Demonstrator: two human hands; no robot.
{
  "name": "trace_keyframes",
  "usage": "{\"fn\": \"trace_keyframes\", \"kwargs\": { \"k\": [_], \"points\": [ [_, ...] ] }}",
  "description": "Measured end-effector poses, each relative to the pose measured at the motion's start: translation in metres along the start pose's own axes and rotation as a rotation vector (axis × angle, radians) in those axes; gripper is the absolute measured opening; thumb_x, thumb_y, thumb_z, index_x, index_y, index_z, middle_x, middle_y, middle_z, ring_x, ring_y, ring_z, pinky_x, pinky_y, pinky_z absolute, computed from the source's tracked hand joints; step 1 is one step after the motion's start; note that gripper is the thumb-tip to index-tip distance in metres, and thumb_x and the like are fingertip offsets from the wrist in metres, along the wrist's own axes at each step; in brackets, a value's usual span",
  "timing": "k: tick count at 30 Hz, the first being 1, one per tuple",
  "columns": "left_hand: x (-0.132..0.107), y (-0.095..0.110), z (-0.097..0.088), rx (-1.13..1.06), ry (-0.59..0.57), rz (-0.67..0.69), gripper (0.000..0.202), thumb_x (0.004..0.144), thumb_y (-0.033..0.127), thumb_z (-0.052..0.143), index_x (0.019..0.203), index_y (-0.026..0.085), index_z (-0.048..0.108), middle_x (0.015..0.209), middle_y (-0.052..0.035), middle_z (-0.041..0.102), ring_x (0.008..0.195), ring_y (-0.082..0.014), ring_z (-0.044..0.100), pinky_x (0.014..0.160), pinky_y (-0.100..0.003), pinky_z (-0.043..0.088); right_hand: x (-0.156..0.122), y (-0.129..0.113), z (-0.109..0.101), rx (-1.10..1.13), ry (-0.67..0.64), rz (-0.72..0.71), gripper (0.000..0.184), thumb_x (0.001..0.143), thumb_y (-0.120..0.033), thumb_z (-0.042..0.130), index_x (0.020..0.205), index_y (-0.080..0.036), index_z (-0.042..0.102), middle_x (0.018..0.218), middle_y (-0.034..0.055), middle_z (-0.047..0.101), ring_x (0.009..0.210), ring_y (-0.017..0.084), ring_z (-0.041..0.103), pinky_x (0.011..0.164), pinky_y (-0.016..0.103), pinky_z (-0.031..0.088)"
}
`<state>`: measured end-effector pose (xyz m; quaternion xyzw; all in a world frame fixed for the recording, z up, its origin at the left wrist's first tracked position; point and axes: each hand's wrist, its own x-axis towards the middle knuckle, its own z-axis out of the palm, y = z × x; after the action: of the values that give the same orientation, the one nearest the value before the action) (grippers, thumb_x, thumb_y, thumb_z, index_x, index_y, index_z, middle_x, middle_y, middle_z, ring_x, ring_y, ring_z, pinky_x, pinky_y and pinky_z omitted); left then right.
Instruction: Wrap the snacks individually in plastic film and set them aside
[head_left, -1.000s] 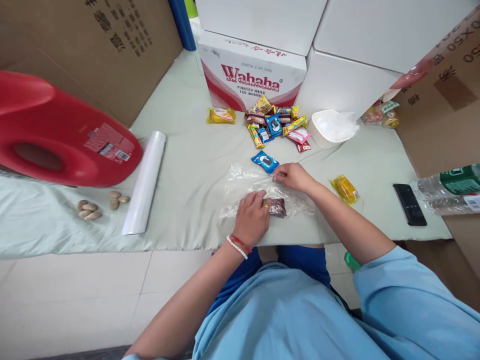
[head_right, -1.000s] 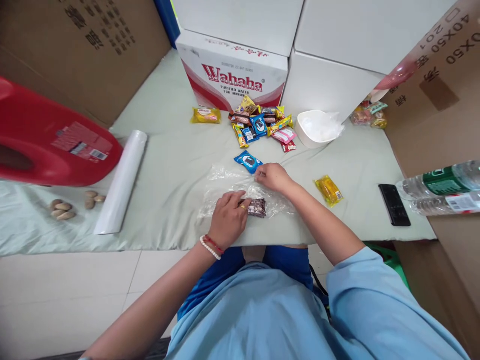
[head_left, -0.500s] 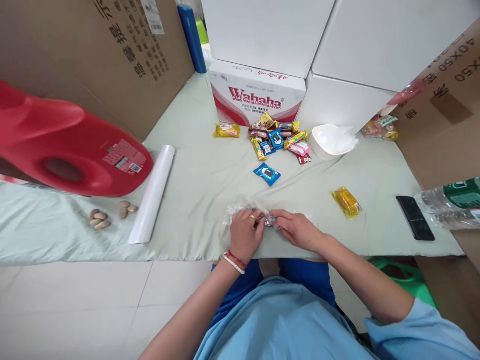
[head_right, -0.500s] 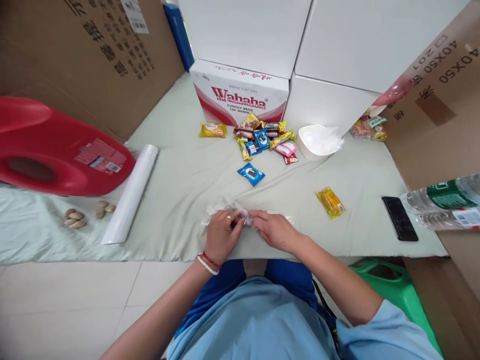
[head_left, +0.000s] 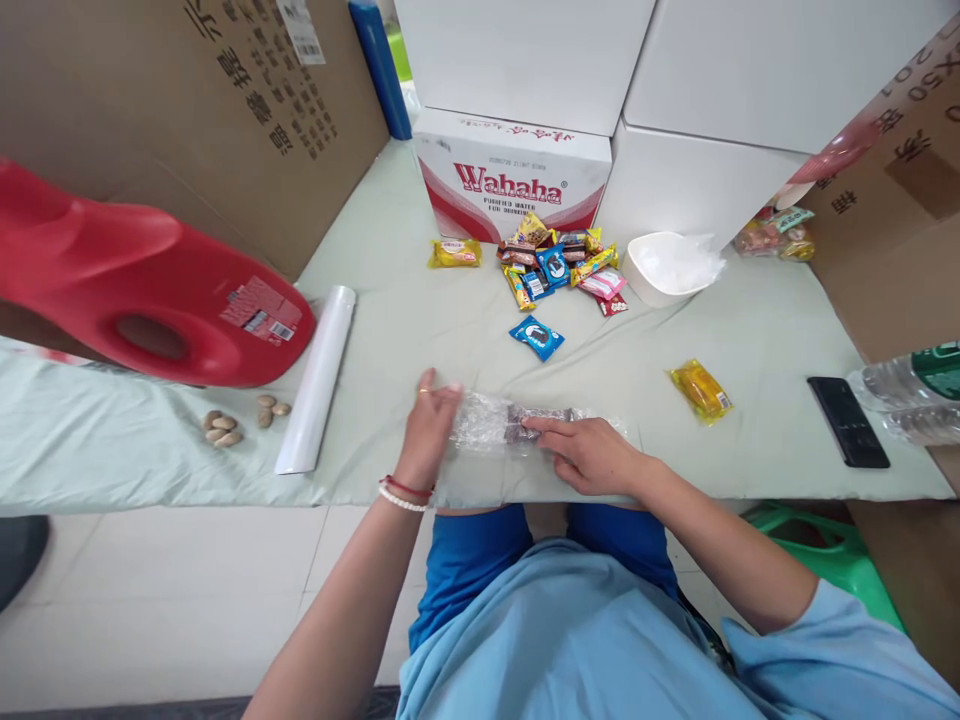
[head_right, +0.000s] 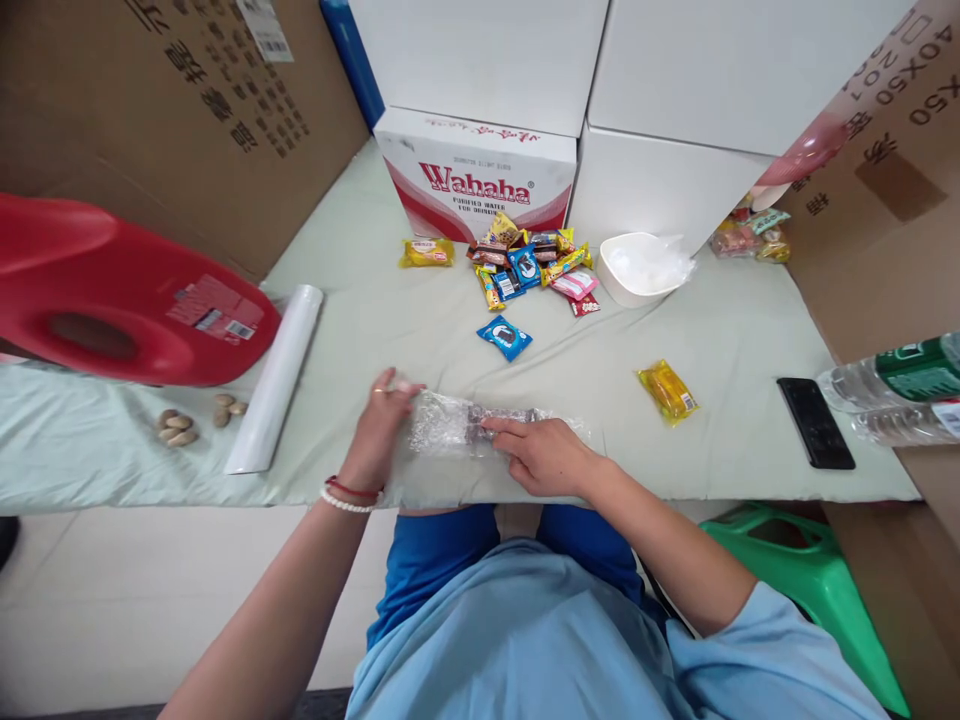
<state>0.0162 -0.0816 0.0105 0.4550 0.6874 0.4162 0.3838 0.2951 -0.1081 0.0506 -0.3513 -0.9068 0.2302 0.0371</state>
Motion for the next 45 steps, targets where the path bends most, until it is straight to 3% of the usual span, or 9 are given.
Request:
{"fn": "trace_keyframes", "kwargs": {
  "k": [4,8,13,21,25,28,32,36,45],
  "points": [
    [-0.010,0.001,0.005,0.338,-0.187,0.048,0.050,0.074,0.046,0.078,0.114,0.018,0.071,0.102,-0.0092,0.075,0.104,-0.0303,0.068,0.097,-0.041,0.051,-0.005,0.007,0.009,0.110,0.156,-0.013,0.045,0.102,-0.027,0.056,0.146,-0.022,0.057,0.164,0.0133,0.052,0.130,0.027,0.069,0.096,0.043,0.062],
    [-0.014,0.003,-0.002,0.286,-0.132,0.070,0.023,0.082,0.044,0.069,0.077,0.021,0.067,0.082,-0.0029,0.066,0.084,-0.0224,0.064,0.083,-0.035,0.052,-0.009,0.014,0.021,0.161,0.257,0.015,0.043,0.108,-0.030,0.052,0.150,-0.025,0.058,0.164,0.0135,0.052,0.138,0.027,0.065,0.109,0.045,0.059],
    [-0.034,0.029,0.009,0.201,-0.024,0.249,0.012,0.085,0.032,0.069,0.079,0.022,0.065,0.090,-0.0018,0.067,0.080,-0.0177,0.065,0.077,-0.030,0.054,-0.004,0.014,0.034,0.187,0.298,0.039,0.045,0.107,-0.024,0.053,0.150,-0.027,0.061,0.164,0.0120,0.053,0.140,0.028,0.064,0.112,0.046,0.058],
    [-0.064,0.029,0.066,0.592,-0.219,0.698,0.020,0.099,0.018,0.054,0.097,0.019,0.074,0.108,-0.0098,0.077,0.102,-0.0265,0.068,0.090,-0.041,0.054,-0.006,0.017,0.027,0.279,0.448,0.090,0.033,0.105,-0.023,0.050,0.127,-0.024,0.075,0.135,0.0112,0.075,0.126,0.023,0.071,0.107,0.042,0.059],
    [-0.058,0.029,0.066,0.645,-0.243,0.635,0.021,0.100,0.019,0.054,0.091,0.020,0.074,0.110,-0.0087,0.076,0.100,-0.0262,0.066,0.088,-0.042,0.052,-0.021,0.025,0.018,0.115,0.615,0.475,0.032,0.105,-0.034,0.055,0.128,-0.021,0.073,0.120,0.0123,0.076,0.112,0.029,0.067,0.102,0.047,0.055],
    [-0.056,0.036,0.069,0.711,-0.249,0.545,0.022,0.102,0.024,0.057,0.088,0.020,0.072,0.105,-0.0091,0.075,0.101,-0.0290,0.063,0.086,-0.044,0.050,-0.029,0.032,0.020,-0.022,0.447,0.656,0.040,0.095,-0.040,0.069,0.128,-0.017,0.073,0.113,0.0157,0.073,0.108,0.035,0.060,0.099,0.051,0.052],
    [-0.056,0.041,0.075,0.698,-0.130,0.426,0.012,0.093,0.027,0.070,0.102,0.019,0.073,0.115,-0.0126,0.069,0.112,-0.0339,0.058,0.094,-0.049,0.048,-0.038,0.036,0.014,0.053,0.387,0.615,0.015,0.094,-0.031,0.064,0.099,-0.021,0.075,0.106,0.0124,0.068,0.104,0.031,0.060,0.095,0.044,0.052],
    [-0.052,0.036,0.073,0.700,-0.001,0.239,0.068,0.082,0.046,0.082,0.137,0.014,0.060,0.133,-0.0202,0.059,0.124,-0.0405,0.052,0.101,-0.055,0.047,-0.031,0.023,-0.002,0.332,0.440,0.548,0.012,0.098,-0.033,0.059,0.100,-0.025,0.068,0.092,0.0052,0.070,0.084,0.023,0.067,0.078,0.034,0.054],
    [-0.050,0.026,0.066,0.553,-0.065,0.205,0.034,0.082,0.035,0.077,0.109,0.020,0.062,0.116,-0.0135,0.060,0.116,-0.0358,0.056,0.098,-0.051,0.051,0.030,-0.016,0.026,0.255,0.355,0.429,0.021,0.102,-0.021,0.047,0.106,-0.023,0.067,0.099,0.0106,0.073,0.095,0.026,0.068,0.087,0.036,0.055]
  ]
}}
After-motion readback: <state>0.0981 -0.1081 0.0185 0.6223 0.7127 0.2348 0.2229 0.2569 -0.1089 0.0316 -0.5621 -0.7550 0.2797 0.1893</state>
